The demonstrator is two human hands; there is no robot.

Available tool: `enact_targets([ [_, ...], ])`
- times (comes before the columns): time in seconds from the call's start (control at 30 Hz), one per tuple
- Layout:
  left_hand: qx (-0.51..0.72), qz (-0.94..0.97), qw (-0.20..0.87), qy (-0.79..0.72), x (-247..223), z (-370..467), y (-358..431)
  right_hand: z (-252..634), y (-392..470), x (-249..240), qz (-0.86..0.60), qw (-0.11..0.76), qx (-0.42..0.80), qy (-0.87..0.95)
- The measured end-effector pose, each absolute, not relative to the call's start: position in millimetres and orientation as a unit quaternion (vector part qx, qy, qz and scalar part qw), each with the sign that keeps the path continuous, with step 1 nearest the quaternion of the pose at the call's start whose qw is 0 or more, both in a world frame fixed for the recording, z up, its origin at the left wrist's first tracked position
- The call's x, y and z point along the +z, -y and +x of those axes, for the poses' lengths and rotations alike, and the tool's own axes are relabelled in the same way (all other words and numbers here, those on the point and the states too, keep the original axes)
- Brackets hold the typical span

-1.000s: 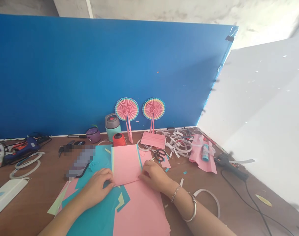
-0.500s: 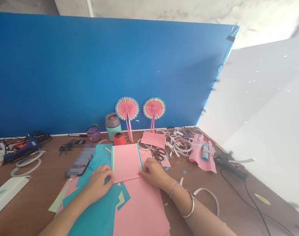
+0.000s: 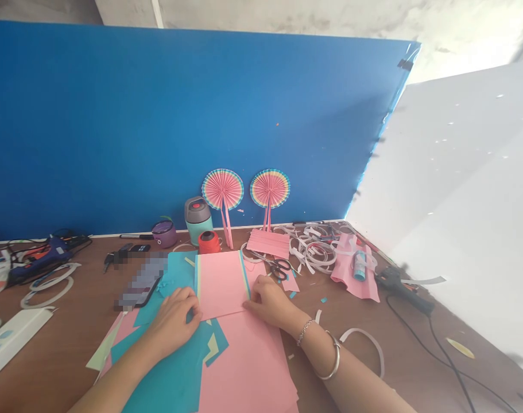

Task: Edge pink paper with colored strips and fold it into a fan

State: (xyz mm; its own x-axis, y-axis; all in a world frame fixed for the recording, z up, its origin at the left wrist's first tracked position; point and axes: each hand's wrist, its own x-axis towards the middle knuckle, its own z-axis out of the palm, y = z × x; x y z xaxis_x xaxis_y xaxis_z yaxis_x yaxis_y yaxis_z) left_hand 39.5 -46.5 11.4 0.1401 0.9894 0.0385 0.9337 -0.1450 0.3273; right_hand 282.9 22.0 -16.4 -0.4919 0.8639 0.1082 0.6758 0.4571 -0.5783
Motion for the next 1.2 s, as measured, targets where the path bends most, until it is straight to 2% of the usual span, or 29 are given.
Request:
enact_targets([
  [0.2, 0.146, 0.801, 0.078, -0.575, 8.1, 43.3, 50.7, 280.7, -13.9, -8.2, -0.448, 0.189, 0.153, 0.860],
  [0.4, 0.120, 0.859, 0.070, -0.493, -1.5, 47.2, 51.6, 274.5, -6.1, -9.2, -0.275, 0.154, 0.044, 0.948],
  [0.5, 0.116, 0.857, 0.082, -0.495, -1.9, 47.4, 50.6, 272.3, -5.6, -11.1, -0.245, 0.145, 0.032, 0.958],
  [0.97, 0.132, 0.838, 0.104, -0.519, 11.8, 14.5, 47.5, 294.9, -9.4, -3.1, -0.274, 0.130, 0.039, 0.952],
  [1.2, 0.153, 0.836, 0.139, -0.509, 9.7, 8.5, 43.9, 291.9, -7.2, -1.9, -0.274, 0.146, 0.040, 0.950],
])
